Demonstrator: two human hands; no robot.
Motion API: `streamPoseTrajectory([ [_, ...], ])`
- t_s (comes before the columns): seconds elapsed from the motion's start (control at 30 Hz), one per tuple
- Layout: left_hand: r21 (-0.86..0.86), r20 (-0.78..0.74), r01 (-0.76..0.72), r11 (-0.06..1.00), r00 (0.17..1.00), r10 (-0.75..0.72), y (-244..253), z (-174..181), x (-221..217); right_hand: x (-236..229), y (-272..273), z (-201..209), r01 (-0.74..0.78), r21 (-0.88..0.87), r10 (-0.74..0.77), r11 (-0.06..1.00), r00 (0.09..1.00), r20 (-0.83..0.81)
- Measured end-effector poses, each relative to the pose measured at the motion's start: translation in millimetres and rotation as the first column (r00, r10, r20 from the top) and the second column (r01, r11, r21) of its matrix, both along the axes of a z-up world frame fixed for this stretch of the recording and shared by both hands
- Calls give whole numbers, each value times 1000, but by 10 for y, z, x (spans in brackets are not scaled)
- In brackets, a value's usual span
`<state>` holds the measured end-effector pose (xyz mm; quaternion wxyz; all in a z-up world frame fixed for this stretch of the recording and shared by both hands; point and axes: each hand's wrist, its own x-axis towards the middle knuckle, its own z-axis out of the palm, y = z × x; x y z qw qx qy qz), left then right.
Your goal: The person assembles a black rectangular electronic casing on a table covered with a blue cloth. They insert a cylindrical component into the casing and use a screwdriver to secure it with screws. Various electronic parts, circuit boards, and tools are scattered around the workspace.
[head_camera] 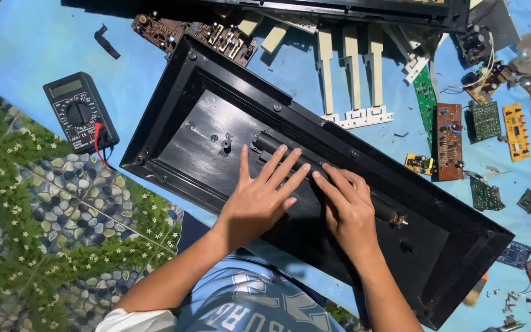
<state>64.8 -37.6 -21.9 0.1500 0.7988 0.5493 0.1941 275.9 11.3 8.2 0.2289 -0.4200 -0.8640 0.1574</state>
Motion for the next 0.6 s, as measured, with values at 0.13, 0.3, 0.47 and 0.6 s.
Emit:
streamPoseTrajectory([
  [0.13,50,-6,-28,998,1000,28,-16,-8,19,-33,28,21,-3,15,3,1000,1000,-11],
  [0.3,284,111,-89,955,992,59,-10,-58,22,-113,46,95,-16,79,24,997,995,-100],
  [0.47,376,132,-45,926,991,-6,-36,-80,23,-109,70,85,-23,85,35,996,989,-141],
  [0.6,478,117,-88,874,992,36,-14,26,-5,-159,94,121,-28,110,49,994,981,-190],
])
